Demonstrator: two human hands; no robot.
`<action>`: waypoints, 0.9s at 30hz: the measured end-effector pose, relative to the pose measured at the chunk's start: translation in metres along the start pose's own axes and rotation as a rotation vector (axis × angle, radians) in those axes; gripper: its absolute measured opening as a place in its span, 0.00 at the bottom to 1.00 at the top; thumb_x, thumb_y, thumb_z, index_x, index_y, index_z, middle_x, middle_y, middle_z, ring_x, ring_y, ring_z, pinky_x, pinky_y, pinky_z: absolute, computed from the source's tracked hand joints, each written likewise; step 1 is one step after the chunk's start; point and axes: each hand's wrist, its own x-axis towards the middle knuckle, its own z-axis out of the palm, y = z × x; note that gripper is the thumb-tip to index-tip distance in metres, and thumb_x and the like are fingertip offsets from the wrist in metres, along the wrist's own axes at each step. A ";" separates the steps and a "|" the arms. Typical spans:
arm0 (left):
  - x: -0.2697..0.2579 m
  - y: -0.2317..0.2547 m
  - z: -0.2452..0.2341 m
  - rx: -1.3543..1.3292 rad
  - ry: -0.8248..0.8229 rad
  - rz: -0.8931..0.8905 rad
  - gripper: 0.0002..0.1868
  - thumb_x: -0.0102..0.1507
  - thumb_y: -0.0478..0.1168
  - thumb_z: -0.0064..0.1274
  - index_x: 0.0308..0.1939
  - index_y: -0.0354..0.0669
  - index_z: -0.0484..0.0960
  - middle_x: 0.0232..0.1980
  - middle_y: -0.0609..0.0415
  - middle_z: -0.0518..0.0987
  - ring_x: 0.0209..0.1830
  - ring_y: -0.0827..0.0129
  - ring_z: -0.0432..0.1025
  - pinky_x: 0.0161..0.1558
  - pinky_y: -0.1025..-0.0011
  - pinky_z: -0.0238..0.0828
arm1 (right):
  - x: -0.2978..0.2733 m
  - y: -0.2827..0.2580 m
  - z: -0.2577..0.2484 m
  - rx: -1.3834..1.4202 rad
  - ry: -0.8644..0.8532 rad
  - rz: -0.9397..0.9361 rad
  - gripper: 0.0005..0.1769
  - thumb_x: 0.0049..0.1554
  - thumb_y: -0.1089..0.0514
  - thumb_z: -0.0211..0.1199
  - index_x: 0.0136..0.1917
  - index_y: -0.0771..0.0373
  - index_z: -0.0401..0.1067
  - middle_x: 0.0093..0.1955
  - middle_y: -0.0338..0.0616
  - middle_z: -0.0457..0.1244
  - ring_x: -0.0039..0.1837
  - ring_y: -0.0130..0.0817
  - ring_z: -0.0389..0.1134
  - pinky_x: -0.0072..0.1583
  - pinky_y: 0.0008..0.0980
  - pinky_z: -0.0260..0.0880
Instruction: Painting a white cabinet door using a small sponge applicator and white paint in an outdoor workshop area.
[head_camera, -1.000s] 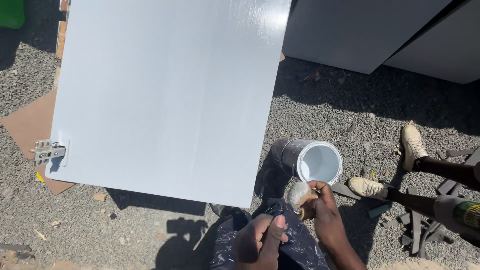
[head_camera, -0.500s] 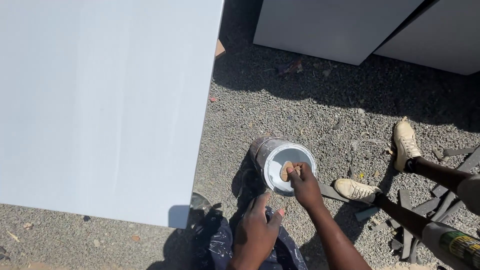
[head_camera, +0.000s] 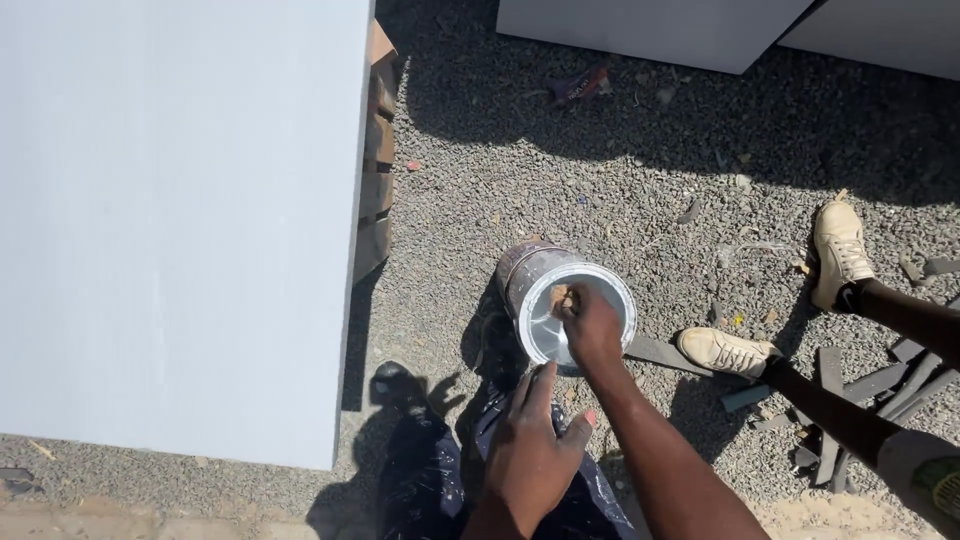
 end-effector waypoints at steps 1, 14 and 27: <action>-0.001 0.005 -0.002 0.003 -0.029 -0.025 0.42 0.65 0.54 0.54 0.81 0.64 0.53 0.84 0.54 0.50 0.83 0.53 0.47 0.74 0.48 0.55 | 0.001 -0.007 0.000 0.002 -0.024 0.028 0.24 0.59 0.55 0.64 0.68 0.57 0.68 0.63 0.51 0.68 0.61 0.44 0.72 0.62 0.44 0.73; 0.015 0.004 0.004 0.048 -0.039 -0.101 0.37 0.69 0.54 0.47 0.80 0.59 0.51 0.84 0.56 0.50 0.79 0.50 0.55 0.75 0.50 0.55 | 0.056 0.010 0.028 -0.201 -0.101 0.302 0.12 0.66 0.56 0.61 0.54 0.67 0.76 0.49 0.53 0.70 0.47 0.39 0.70 0.50 0.35 0.75; 0.023 -0.023 -0.001 0.027 0.036 -0.066 0.35 0.69 0.56 0.47 0.78 0.57 0.57 0.82 0.56 0.58 0.79 0.54 0.55 0.74 0.51 0.55 | 0.035 0.007 0.016 0.319 0.056 0.243 0.14 0.62 0.53 0.55 0.46 0.60 0.80 0.43 0.45 0.73 0.46 0.37 0.72 0.49 0.39 0.71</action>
